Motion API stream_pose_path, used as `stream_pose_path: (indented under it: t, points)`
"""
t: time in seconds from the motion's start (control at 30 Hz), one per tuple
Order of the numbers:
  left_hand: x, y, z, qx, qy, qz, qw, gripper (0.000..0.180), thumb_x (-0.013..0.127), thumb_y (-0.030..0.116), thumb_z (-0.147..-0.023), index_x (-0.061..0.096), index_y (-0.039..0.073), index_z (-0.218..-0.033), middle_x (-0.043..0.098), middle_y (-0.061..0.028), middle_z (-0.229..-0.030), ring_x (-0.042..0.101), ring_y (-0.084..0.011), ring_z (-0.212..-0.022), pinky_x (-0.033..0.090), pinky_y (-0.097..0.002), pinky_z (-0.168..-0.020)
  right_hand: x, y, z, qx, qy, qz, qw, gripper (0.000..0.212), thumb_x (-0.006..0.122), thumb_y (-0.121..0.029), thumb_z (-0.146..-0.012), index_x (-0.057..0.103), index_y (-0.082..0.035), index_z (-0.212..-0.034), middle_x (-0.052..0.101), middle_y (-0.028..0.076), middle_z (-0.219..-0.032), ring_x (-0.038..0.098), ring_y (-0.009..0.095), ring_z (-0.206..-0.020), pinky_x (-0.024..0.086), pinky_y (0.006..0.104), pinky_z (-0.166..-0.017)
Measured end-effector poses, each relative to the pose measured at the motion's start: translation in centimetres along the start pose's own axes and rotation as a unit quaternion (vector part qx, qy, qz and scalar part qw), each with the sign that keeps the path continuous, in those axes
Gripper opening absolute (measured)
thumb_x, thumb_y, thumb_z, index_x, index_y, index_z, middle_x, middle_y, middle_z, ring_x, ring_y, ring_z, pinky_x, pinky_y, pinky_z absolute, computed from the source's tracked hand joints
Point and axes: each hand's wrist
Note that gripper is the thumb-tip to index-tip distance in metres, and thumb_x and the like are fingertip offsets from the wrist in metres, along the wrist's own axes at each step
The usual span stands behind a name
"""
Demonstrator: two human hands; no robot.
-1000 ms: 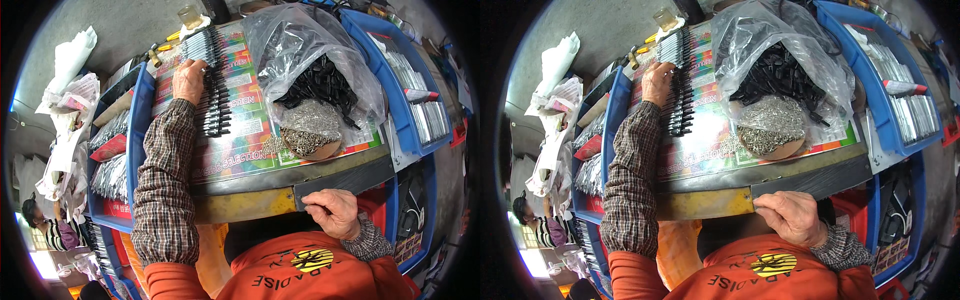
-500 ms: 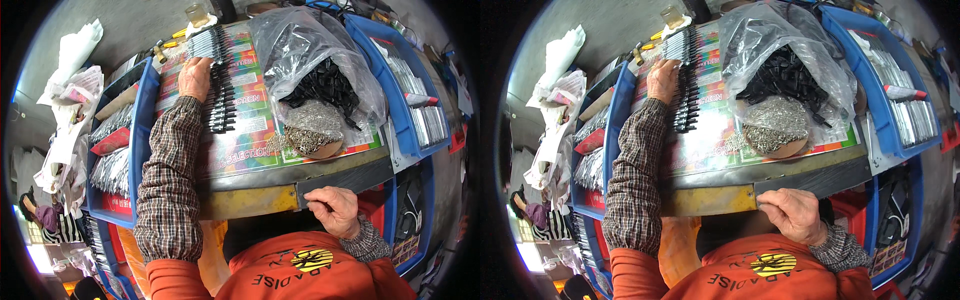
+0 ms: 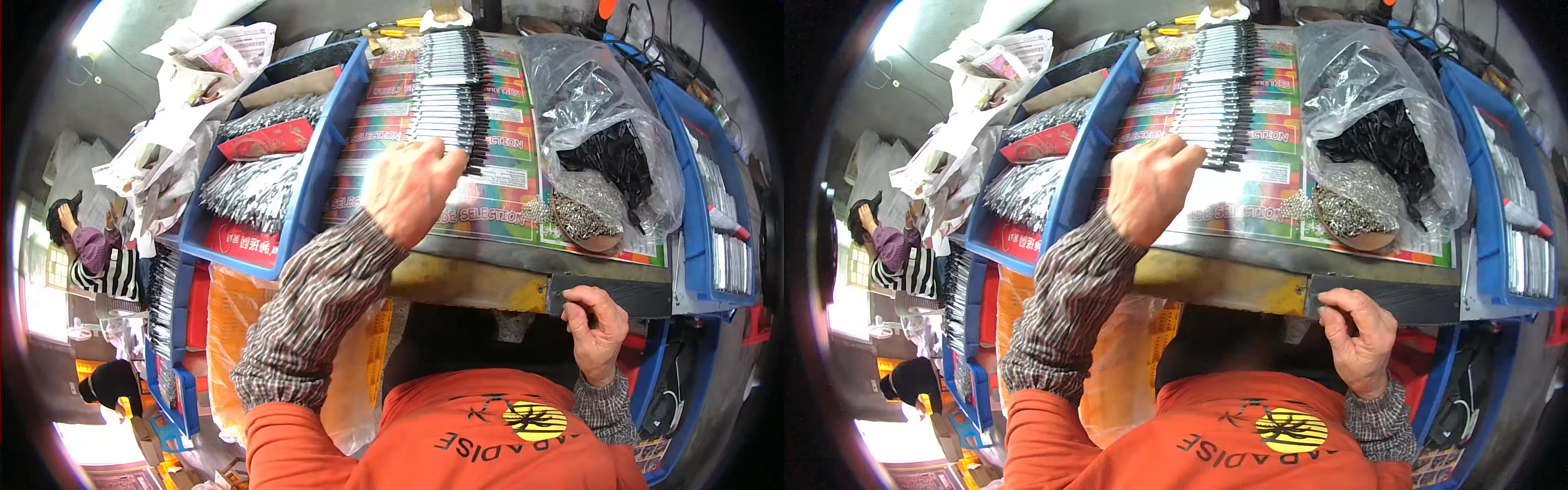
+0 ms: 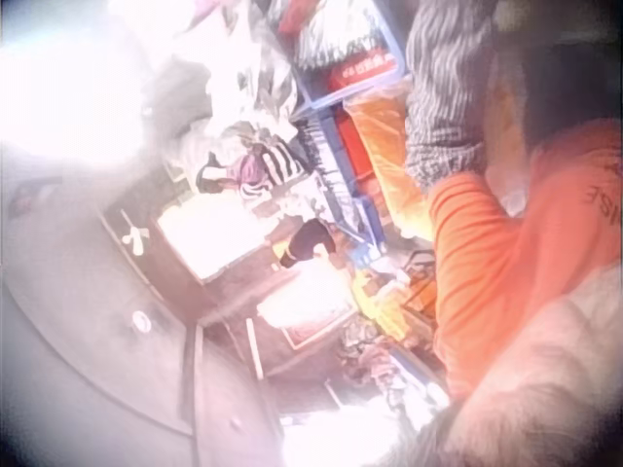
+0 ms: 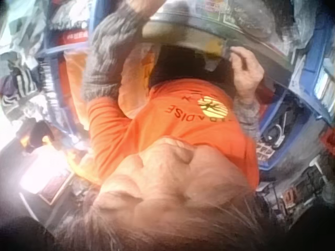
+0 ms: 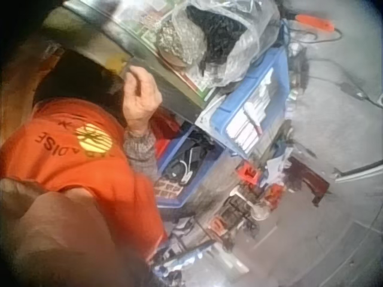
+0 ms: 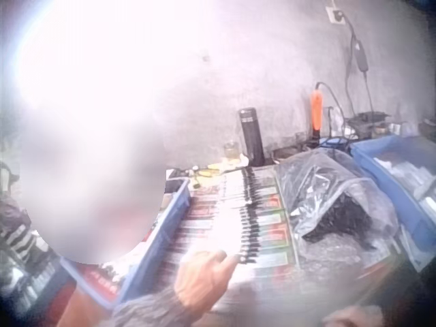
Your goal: The person assembles small components by fitting plastic and metal pieces together by hand and arranges the assembled items in rows on the workbench.
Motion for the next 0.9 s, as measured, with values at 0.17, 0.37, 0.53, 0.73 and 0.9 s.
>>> stream_pose_path:
  t: [0.17, 0.37, 0.53, 0.73, 0.9]
  points:
    - [-5.4, -2.2, 3.6, -0.076, -0.004, -0.069, 0.995, 0.005, 0.061, 0.008, -0.079, 0.063, 0.01, -0.084, 0.059, -0.0091, -0.073, 0.063, -0.0303, -0.066, 0.05, -0.0395, -0.057, 0.2, -0.4, 0.1, 0.018, -0.005, 0.0, 1.0, 0.01, 0.065, -0.002, -0.085, 0.064, 0.001, -0.095, 0.063, 0.005, -0.077, 0.059, 0.01, -0.061, 0.044, 0.0222, -0.054]
    - [-7.9, -10.9, 5.5, -0.119, 0.003, -0.128, 0.985, 0.004, 0.062, 0.009, -0.082, 0.065, 0.008, -0.085, 0.064, -0.0106, -0.079, 0.064, -0.0331, -0.072, 0.05, -0.0408, -0.061, 0.4, -0.3, 0.2, 0.043, 0.011, -0.01, 0.999, 0.009, 0.063, -0.002, -0.087, 0.064, 0.002, -0.096, 0.063, 0.004, -0.081, 0.058, 0.008, -0.065, 0.046, 0.0216, -0.058]
    - [-6.8, -18.2, 8.2, -0.161, -0.094, -0.173, 0.967, 0.013, 0.065, 0.01, -0.079, 0.066, 0.01, -0.092, 0.065, -0.0091, -0.091, 0.062, -0.0317, -0.091, 0.05, -0.0413, -0.076, 0.8, -0.3, 0.0, 0.03, 0.015, 0.002, 0.999, 0.009, 0.063, -0.001, -0.087, 0.064, 0.002, -0.096, 0.063, 0.004, -0.082, 0.058, 0.008, -0.065, 0.046, 0.0214, -0.058]
    - [-5.0, -20.1, 8.9, -0.174, -0.176, -0.145, 0.958, 0.022, 0.061, 0.001, -0.075, 0.066, 0.01, -0.094, 0.066, -0.0099, -0.093, 0.06, -0.0326, -0.097, 0.05, -0.042, -0.085, 0.9, -0.2, 0.1, 0.026, 0.026, 0.023, 0.999, 0.008, 0.063, -0.001, -0.087, 0.064, 0.002, -0.095, 0.063, 0.004, -0.082, 0.058, 0.008, -0.065, 0.046, 0.0209, -0.058]
    - [-4.5, -20.9, 9.3, -0.164, -0.187, -0.139, 0.958, 0.017, 0.059, 0.005, -0.077, 0.067, 0.01, -0.091, 0.066, -0.0122, -0.092, 0.061, -0.0339, -0.095, 0.049, -0.0429, -0.084, 1.1, -0.1, 0.1, 0.017, 0.036, 0.021, 0.999, 0.008, 0.063, -0.001, -0.088, 0.064, 0.002, -0.095, 0.063, 0.003, -0.082, 0.057, 0.007, -0.065, 0.045, 0.0206, -0.058]
Point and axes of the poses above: each hand's wrist, its own z-axis away from the middle knuckle, its own x-axis out of the palm, y = z × x
